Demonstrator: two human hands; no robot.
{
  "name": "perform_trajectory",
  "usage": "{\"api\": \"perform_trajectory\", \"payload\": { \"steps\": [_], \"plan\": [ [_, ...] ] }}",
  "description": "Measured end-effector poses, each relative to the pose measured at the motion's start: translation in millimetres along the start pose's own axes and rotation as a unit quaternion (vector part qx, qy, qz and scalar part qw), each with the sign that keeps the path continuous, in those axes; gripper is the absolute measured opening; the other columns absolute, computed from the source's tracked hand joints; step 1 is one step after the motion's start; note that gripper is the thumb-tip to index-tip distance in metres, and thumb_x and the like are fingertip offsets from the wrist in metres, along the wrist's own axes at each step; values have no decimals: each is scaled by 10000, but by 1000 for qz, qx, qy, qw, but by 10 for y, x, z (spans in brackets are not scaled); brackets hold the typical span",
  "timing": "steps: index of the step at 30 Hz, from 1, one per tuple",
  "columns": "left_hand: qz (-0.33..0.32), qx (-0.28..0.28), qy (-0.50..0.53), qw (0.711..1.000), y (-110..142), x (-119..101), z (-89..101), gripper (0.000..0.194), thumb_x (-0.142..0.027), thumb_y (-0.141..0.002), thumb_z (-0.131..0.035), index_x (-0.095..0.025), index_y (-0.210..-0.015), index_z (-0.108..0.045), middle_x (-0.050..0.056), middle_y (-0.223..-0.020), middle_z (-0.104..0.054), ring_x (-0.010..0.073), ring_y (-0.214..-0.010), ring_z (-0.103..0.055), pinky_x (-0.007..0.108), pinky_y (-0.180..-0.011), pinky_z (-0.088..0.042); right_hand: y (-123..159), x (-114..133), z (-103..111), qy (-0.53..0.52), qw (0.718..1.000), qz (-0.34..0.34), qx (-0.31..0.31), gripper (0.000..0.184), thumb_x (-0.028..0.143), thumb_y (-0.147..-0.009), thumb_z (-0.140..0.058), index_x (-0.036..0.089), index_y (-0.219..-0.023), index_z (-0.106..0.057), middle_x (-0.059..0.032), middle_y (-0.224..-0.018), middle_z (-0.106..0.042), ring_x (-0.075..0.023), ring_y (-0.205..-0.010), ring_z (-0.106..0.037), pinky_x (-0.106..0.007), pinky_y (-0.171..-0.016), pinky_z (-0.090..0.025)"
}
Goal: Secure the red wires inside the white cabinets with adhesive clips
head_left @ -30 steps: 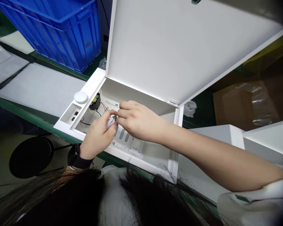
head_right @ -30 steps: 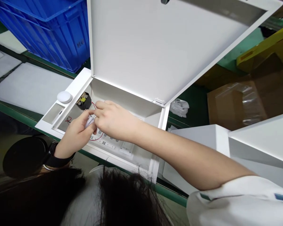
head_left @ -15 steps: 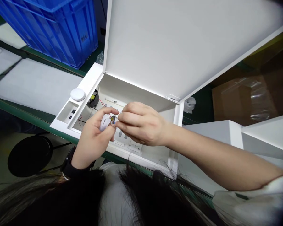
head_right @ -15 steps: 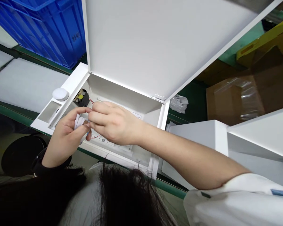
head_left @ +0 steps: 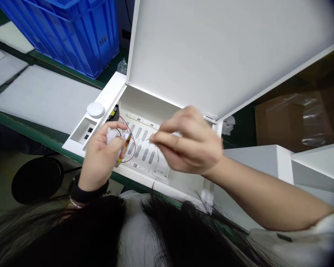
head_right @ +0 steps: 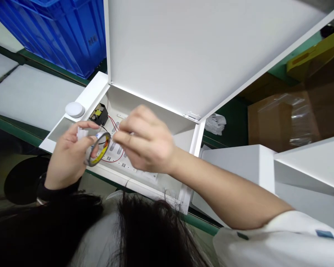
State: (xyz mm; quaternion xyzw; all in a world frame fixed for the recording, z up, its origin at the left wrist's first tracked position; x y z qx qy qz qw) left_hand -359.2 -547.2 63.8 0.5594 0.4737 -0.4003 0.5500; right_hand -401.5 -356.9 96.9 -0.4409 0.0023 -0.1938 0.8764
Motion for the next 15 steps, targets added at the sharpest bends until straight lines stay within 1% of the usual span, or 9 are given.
{"api": "perform_trajectory", "payload": {
  "steps": [2, 3, 5, 7, 8, 10, 13, 14, 15],
  "plan": [
    [-6, -2, 7, 1000, -3, -28, 39, 268, -191, -853, -583, -261, -1111, -595, -43, -511, -499, 115, -479, -444, 208, -464, -369, 12, -90, 14, -46, 987, -153, 0, 17, 200, -824, -712, 213, -827, -724, -18, -787, -665, -155, -779, -591, -335, -709, -521],
    [-10, 6, 8, 1000, -1, -39, 44, 311, -211, -866, -579, -262, -1173, -586, -35, -530, -521, 119, -502, -470, 212, -487, -394, 46, -155, -5, -82, 966, -246, 21, 42, 258, -817, -730, 217, -812, -741, -17, -780, -675, -157, -772, -601, -338, -705, -516],
    [-16, 16, 9, 1000, 2, -42, 38, 380, -254, -887, -576, -253, -1267, -557, -16, -596, -575, 126, -554, -525, 216, -524, -434, 168, -307, -89, -157, 892, -415, 82, 150, 346, -785, -759, 201, -824, -765, -30, -780, -699, -160, -738, -613, -339, -687, -512],
    [-10, 9, 21, 1000, -6, -16, 31, 427, -286, -895, -580, -249, -1318, -528, -2, -667, -610, 122, -577, -547, 213, -529, -451, 337, -463, -200, -216, 811, -531, 117, 231, 367, -748, -785, 170, -869, -771, -46, -766, -711, -149, -687, -610, -328, -665, -509],
    [-2, 5, 30, 1000, -15, 5, 31, 446, -293, -895, -586, -250, -1334, -517, 1, -687, -618, 120, -577, -549, 211, -522, -453, 425, -534, -253, -237, 778, -569, 123, 256, 356, -738, -792, 158, -897, -770, -49, -750, -712, -140, -660, -601, -318, -651, -507],
    [16, -3, 53, 998, -37, 45, 43, 460, -291, -891, -600, -248, -1341, -513, 5, -691, -623, 121, -572, -552, 212, -510, -456, 579, -651, -345, -270, 730, -614, 129, 317, 298, -726, -797, 150, -1004, -755, -42, -726, -713, -120, -615, -577, -295, -620, -498],
    [31, -19, 73, 997, -70, 74, 73, 431, -272, -881, -618, -233, -1305, -546, 7, -658, -617, 120, -558, -547, 206, -489, -443, 717, -744, -442, -308, 690, -640, 138, 508, 178, -711, -784, 168, -1209, -681, -18, -700, -711, -103, -573, -543, -262, -569, -476],
    [32, -24, 76, 996, -79, 73, 80, 421, -266, -878, -621, -228, -1292, -554, 6, -651, -615, 116, -544, -538, 202, -476, -434, 737, -756, -467, -316, 681, -646, 143, 529, 151, -713, -773, 171, -1231, -668, -13, -698, -710, -98, -568, -538, -254, -565, -472],
    [30, -28, 76, 996, -87, 68, 85, 416, -262, -875, -623, -223, -1284, -558, 4, -646, -614, 110, -523, -525, 199, -458, -420, 747, -762, -491, -317, 672, -652, 150, 499, 137, -719, -761, 169, -1210, -681, -13, -700, -709, -93, -566, -534, -246, -565, -470]
  ]
}}
Point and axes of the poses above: each hand's wrist, its own y-axis away from the middle knuckle, its own z-axis out of the back of the hand, x = y × z, the point moved 1 cm from there along -y, towards the middle knuckle
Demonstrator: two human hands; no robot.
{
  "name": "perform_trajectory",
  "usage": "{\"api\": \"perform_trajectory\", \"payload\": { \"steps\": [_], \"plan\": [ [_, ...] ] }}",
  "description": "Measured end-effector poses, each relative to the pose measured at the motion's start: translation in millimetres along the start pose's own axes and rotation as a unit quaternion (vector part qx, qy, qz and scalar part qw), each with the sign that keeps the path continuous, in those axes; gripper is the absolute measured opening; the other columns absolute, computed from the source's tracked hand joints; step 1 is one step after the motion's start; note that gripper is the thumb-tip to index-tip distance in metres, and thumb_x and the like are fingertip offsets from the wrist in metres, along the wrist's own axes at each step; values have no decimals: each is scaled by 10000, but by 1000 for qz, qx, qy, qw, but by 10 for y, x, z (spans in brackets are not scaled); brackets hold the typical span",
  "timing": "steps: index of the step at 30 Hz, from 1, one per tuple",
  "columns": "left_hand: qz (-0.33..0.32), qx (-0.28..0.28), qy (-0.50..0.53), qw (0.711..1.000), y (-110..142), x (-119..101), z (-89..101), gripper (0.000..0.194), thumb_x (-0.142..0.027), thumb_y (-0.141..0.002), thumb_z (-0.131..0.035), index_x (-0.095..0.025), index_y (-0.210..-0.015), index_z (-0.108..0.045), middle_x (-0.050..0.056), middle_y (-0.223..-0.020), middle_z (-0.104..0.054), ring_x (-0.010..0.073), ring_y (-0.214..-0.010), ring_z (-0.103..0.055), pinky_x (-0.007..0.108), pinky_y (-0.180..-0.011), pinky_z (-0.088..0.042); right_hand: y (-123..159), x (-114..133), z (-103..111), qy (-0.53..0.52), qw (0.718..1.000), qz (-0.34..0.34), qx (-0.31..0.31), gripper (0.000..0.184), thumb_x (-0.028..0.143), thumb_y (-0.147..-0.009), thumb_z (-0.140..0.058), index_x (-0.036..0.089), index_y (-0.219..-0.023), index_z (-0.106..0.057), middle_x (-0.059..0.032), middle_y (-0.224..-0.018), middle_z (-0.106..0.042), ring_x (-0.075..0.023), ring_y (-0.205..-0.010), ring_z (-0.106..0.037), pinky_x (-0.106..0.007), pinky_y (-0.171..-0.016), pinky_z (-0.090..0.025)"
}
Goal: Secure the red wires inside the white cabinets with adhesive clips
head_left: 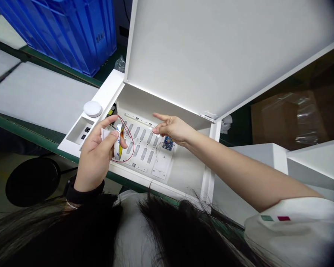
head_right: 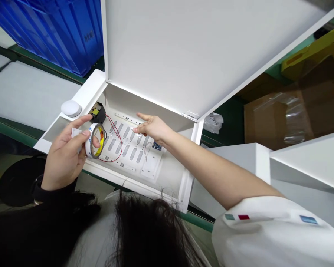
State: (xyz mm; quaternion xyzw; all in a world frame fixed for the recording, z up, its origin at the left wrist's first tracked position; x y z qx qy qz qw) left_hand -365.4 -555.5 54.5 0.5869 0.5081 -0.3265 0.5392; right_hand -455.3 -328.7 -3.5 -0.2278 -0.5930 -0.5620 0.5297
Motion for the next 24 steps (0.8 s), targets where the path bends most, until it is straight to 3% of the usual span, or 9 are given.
{"api": "perform_trajectory", "payload": {
  "steps": [4, 7, 12, 18, 24],
  "plan": [
    [-1, -7, -9, 1000, -16, -17, 1, 411, -252, -873, -616, -210, -1278, -560, -7, -632, -602, 90, -469, -486, 186, -408, -368, -66, -19, -66, 65, 996, -53, -8, 182, 129, -733, -744, 136, -913, -763, -34, -721, -710, -83, -591, -559, -223, -594, -477],
    [-6, -4, -14, 1000, -19, -5, 8, 410, -257, -873, -622, -223, -1278, -567, -9, -636, -602, 85, -480, -489, 181, -428, -382, -158, -91, -91, 154, 985, -77, -33, 93, 129, -726, -748, 129, -818, -760, -42, -715, -712, -99, -632, -596, -220, -634, -483],
    [-12, 5, -15, 1000, -31, 18, 29, 420, -261, -865, -630, -224, -1279, -569, -11, -620, -566, 114, -519, -525, 210, -467, -444, -374, -406, -77, 298, 945, -111, -79, 109, 163, -696, -765, 165, -805, -770, -21, -692, -707, -100, -581, -580, -220, -588, -442],
    [-7, 4, -13, 1000, -31, 9, 36, 421, -247, -857, -637, -230, -1273, -580, -18, -602, -532, 132, -554, -541, 231, -516, -473, -493, -652, -100, 306, 940, -137, -60, 128, 199, -662, -800, 199, -788, -781, -5, -761, -726, -109, -664, -608, -215, -586, -422],
    [-20, 18, -30, 999, -44, 36, 59, 412, -250, -863, -626, -246, -1272, -584, -16, -607, -535, 127, -542, -528, 227, -502, -443, -566, -837, -226, 316, 928, -190, -47, 169, 162, -661, -800, 149, -826, -766, -40, -793, -735, -131, -707, -644, -212, -612, -451]
  ]
}}
Point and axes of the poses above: each hand's wrist, its own y-axis away from the middle knuckle, its own z-axis out of the back of the hand, x = y × z, the point moved 1 cm from there along -y, towards the middle knuckle
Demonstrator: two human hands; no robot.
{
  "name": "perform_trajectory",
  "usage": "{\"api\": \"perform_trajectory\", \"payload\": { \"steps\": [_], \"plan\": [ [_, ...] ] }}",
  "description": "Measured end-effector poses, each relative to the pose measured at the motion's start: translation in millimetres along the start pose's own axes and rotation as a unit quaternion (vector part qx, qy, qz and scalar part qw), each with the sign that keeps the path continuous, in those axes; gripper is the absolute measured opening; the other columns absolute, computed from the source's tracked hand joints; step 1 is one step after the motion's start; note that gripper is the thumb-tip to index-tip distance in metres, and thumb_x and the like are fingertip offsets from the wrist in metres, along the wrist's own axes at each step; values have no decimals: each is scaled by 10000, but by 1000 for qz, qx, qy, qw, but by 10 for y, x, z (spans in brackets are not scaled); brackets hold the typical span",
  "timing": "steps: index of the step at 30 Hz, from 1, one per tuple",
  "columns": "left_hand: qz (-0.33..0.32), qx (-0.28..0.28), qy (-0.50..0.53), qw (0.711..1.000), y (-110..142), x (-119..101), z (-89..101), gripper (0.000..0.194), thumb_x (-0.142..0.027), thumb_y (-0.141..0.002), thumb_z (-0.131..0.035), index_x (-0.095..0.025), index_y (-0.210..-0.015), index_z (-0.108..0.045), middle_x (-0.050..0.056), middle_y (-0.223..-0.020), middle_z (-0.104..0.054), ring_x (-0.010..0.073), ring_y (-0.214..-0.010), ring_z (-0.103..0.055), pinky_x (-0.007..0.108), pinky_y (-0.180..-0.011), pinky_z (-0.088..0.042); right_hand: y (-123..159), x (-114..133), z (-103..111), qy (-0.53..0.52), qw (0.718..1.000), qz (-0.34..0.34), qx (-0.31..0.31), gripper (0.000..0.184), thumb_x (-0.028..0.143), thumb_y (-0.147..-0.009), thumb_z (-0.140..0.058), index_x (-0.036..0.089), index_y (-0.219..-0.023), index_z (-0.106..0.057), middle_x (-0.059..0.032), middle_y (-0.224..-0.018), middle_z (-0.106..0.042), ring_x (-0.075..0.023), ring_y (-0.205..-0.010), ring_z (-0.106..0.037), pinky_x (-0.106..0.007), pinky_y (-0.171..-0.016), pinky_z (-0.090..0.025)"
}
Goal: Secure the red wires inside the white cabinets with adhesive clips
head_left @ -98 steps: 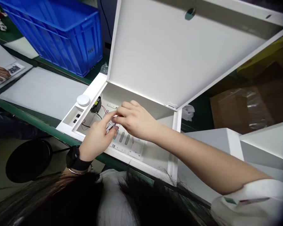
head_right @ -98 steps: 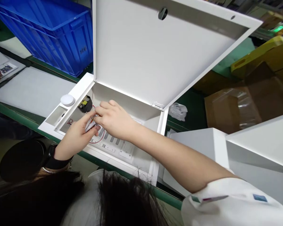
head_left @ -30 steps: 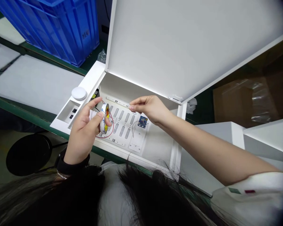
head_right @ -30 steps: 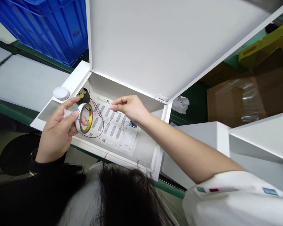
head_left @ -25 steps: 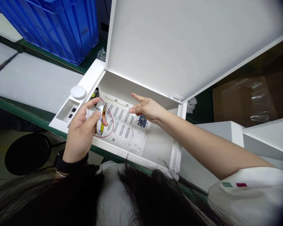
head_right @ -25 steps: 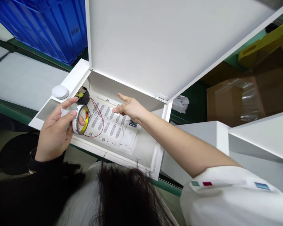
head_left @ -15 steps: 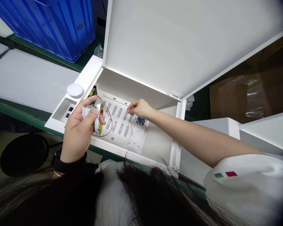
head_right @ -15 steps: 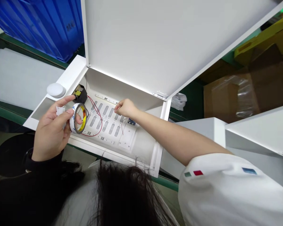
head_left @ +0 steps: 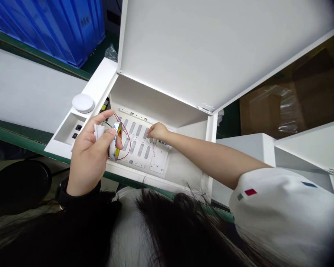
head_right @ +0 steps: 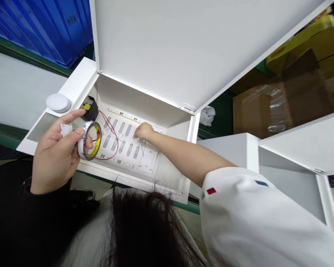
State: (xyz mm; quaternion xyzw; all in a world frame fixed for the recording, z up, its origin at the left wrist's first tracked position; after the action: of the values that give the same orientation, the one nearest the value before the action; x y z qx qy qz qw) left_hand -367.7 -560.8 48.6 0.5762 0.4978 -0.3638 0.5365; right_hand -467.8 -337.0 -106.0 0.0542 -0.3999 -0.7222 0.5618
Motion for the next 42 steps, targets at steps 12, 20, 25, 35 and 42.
{"api": "perform_trajectory", "payload": {
  "steps": [12, 20, 25, 35, 42],
  "plan": [
    [19, 24, -5, 1000, -5, 5, 54, 425, -315, -863, -642, -290, -1283, -581, 4, -617, -565, 158, -552, -529, 262, -479, -432, -136, -296, -397, 40, 999, -9, 9, 236, 133, -645, -774, 151, -880, -753, -32, -832, -741, -114, -684, -642, -191, -588, -424],
    [15, 37, -8, 999, -25, 19, 57, 412, -312, -871, -632, -292, -1279, -579, 0, -623, -559, 162, -575, -538, 265, -506, -459, -163, -367, -485, 61, 998, -11, -33, 247, 141, -635, -774, 164, -877, -729, -32, -884, -734, -124, -750, -639, -197, -629, -424],
    [11, 36, -3, 999, -21, 20, 61, 418, -302, -867, -635, -278, -1281, -584, 1, -621, -560, 158, -571, -537, 263, -505, -450, -180, -393, -522, 69, 997, -2, -44, 241, 141, -642, -769, 170, -875, -717, -29, -903, -727, -119, -757, -624, -199, -646, -422],
    [8, 38, 3, 999, -35, 14, 50, 392, -291, -869, -635, -274, -1259, -600, -1, -621, -551, 153, -569, -547, 258, -515, -465, -146, -432, -673, 80, 993, 36, -80, 292, 145, -680, -761, 170, -957, -671, -55, -956, -710, -138, -794, -614, -220, -638, -389],
    [6, 38, -18, 999, -30, 23, 65, 414, -301, -876, -617, -272, -1286, -565, -7, -619, -549, 152, -573, -550, 257, -508, -477, -245, -477, -529, 89, 993, -14, -82, 532, 290, -524, -916, 189, -976, -654, -25, -917, -700, -160, -815, -607, -227, -613, -386]
  ]
}}
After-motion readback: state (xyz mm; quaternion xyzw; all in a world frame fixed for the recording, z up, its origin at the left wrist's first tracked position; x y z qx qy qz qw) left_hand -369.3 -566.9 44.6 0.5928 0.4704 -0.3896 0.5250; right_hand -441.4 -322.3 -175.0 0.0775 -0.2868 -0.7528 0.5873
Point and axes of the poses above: each hand's wrist, its own y-axis away from the middle knuckle, its own z-axis out of the back of the hand, x = y × z, the point moved 1 cm from there along -y, towards the middle knuckle
